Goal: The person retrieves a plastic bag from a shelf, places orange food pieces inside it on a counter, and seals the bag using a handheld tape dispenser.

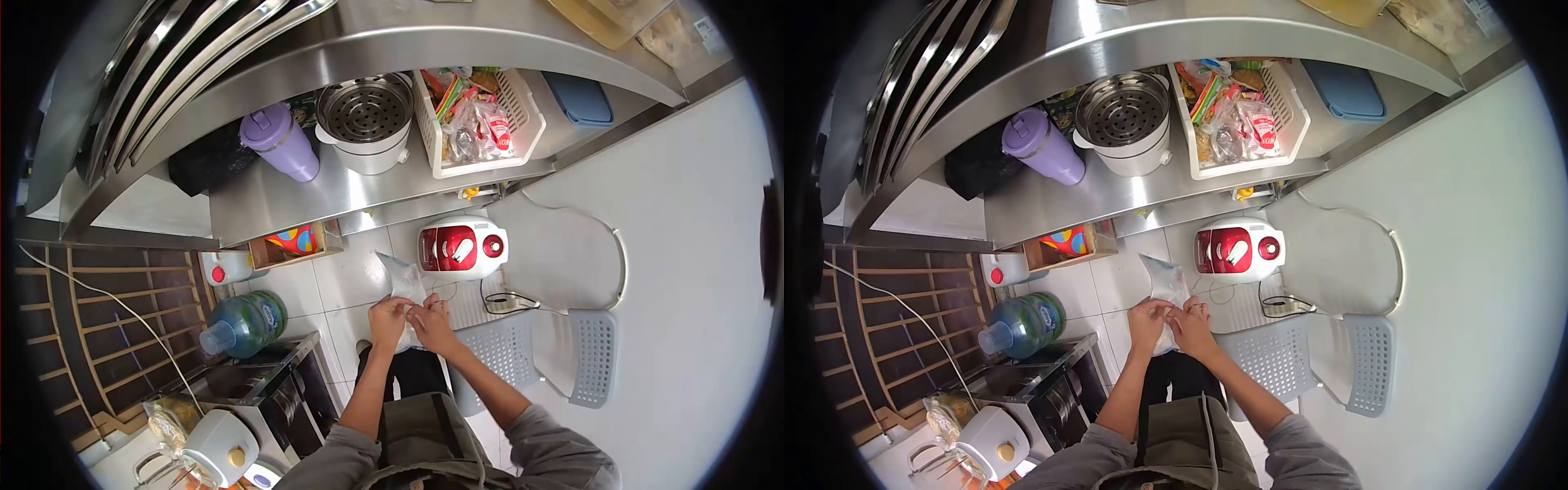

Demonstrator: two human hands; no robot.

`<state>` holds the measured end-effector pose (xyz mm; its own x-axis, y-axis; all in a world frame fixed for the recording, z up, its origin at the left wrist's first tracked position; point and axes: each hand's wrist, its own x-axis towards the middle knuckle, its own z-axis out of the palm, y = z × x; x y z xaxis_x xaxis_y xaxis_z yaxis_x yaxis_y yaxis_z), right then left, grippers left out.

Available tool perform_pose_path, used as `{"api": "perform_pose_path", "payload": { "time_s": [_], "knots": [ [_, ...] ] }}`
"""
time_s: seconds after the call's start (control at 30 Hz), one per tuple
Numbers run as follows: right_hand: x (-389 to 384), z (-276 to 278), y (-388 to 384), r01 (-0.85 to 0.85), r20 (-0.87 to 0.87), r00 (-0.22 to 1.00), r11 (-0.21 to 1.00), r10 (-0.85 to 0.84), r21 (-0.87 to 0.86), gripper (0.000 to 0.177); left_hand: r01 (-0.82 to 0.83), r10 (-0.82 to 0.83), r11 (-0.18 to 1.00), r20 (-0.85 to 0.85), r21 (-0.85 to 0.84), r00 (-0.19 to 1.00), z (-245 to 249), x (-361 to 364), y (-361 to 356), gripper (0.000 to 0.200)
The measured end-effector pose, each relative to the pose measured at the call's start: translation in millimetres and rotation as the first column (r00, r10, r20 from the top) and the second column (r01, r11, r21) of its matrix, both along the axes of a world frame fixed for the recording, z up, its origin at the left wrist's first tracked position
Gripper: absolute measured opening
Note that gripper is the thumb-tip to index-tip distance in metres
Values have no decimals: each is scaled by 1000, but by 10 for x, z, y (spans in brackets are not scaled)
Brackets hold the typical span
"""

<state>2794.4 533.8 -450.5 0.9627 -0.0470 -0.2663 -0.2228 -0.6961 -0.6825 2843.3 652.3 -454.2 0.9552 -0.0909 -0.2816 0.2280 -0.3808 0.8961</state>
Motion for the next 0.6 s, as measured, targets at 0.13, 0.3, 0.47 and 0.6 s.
{"api": "perform_pose_path", "payload": {
  "time_s": [0.13, 0.3, 0.47, 0.6],
  "knots": [
    [-79, 59, -17, -54, -108, 992, 997, 59, 48, 11, 61, -61, 998, 38, -18, 997, -251, -78, 17, 16],
    [-154, 114, -15, -160, 69, 986, 984, 155, 73, 8, 10, -15, 994, -42, -108, 999, -409, -107, -15, 19],
    [-187, 100, 2, -263, -106, 960, 965, 260, -17, 10, -17, 17, 999, -4, -38, 1000, -620, -153, 25, 20],
    [-236, 165, 96, -235, -95, 971, 942, 218, -241, 13, 62, -54, 995, -88, 84, 995, -682, -140, 66, 19]
  ]
}}
